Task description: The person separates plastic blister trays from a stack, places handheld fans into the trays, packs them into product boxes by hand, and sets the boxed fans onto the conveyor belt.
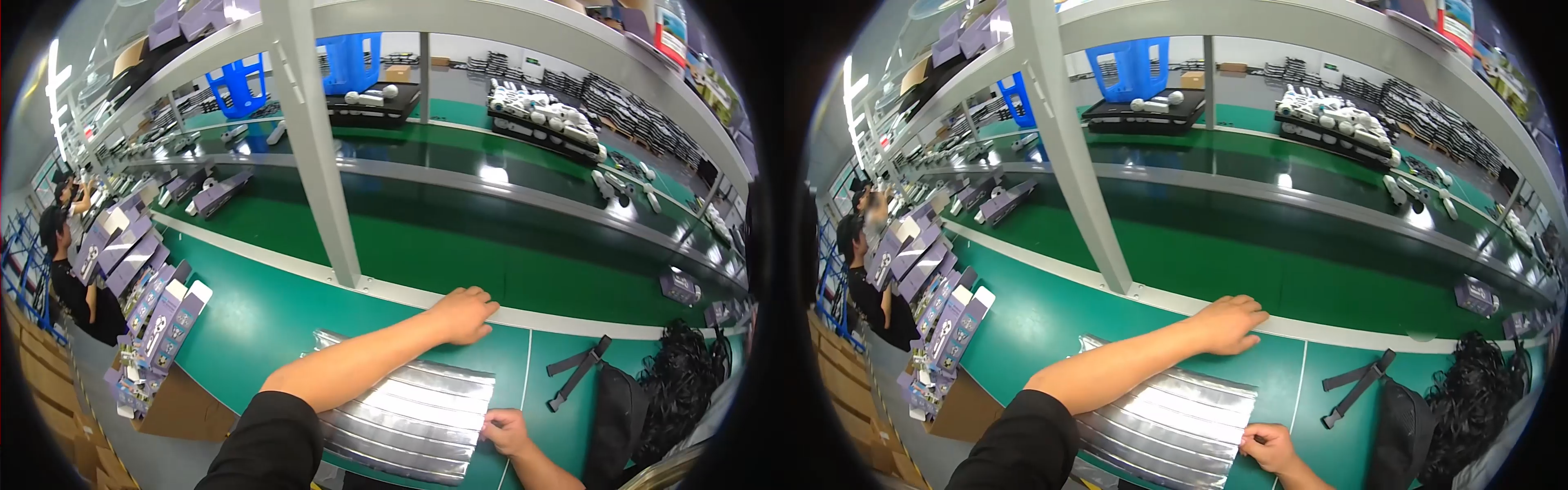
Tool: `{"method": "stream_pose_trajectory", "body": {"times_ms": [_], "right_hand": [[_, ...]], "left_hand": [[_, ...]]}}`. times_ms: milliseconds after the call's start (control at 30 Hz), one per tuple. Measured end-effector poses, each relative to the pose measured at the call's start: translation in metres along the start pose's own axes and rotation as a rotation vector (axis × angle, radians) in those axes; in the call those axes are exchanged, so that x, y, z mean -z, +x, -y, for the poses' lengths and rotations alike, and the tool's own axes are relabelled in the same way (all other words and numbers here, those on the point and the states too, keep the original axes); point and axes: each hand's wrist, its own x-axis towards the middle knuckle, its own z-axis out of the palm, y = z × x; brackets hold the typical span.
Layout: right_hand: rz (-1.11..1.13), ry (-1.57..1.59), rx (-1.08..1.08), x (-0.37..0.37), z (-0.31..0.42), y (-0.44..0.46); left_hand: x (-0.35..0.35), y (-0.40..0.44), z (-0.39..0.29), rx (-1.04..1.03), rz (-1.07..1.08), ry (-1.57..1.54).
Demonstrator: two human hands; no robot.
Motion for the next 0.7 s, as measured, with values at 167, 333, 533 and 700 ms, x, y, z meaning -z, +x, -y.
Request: {"method": "stream_pose_trajectory", "body": {"times_ms": [167, 333, 533, 700], "right_hand": [[-0.018, -0.007, -0.039, -0.004, 0.001, 0.001], [-0.015, -0.031, -0.07, -0.008, 0.006, 0.003], [0.075, -0.002, -0.079, -0.007, 0.005, 0.01], [0.076, 0.053, -0.073, -0.011, 0.01, 0.012]], "left_hand": [[0.005, -0.001, 0.005, -0.036, -0.041, -0.011], [0.007, 0.0, 0.008, -0.029, -0.076, 0.013], [0.005, -0.002, 0.022, -0.023, -0.06, 0.03], [0.006, 0.0, 0.015, 0.05, 0.049, 0.007]]}}
